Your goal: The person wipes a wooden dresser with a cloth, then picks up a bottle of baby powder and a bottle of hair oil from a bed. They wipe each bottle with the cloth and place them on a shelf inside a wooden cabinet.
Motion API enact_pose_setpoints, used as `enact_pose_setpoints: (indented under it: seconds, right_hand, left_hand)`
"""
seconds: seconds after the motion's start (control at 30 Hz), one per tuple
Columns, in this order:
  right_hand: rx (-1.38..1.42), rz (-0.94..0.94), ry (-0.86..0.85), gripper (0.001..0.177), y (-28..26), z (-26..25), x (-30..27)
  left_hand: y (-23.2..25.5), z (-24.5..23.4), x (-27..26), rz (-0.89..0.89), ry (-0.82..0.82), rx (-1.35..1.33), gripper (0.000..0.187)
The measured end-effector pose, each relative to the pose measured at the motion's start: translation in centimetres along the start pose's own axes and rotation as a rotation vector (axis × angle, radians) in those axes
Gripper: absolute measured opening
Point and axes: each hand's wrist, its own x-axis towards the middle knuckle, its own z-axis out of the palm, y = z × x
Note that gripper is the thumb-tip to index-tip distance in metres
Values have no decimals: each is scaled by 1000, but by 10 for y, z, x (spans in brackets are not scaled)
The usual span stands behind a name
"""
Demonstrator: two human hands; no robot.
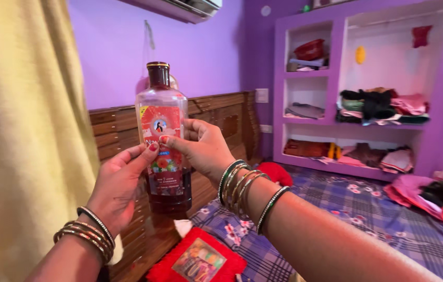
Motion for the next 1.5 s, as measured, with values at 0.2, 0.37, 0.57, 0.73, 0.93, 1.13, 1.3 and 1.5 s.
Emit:
enact_pose_setpoints:
  seconds: [0.2,0.37,0.57,0.73,0.93,1.13,1.3,1.5]
  right_hand:
    - [100,-58,-140,42,2,31,11]
    - [118,-93,-186,45,1,59,17]
    - [127,-67,-228,48,-4,90,20]
    - [143,-180,-297,51,-8,116,24]
    - [140,-126,-337,55,-22,154,21]
    - [123,-107,-381,52,-39,202,17]
    - [197,-140,-442,49,-46,240,18]
    - [210,-138,-486,49,-53,280,29]
  left_hand:
    - [26,-21,-23,-8,125,103,25]
    - [44,-36,-41,8,221,132,27]
    - [64,-51,-62,11,298,154,27]
    - [81,-66,-77,44,333,160,29]
    - [104,-91,-96,88,403,178,32]
    - [131,-121,-118,127,489,223,34]
    - [150,-147,-132,185,501,236,33]
    - [170,-179,-133,293,500,156,28]
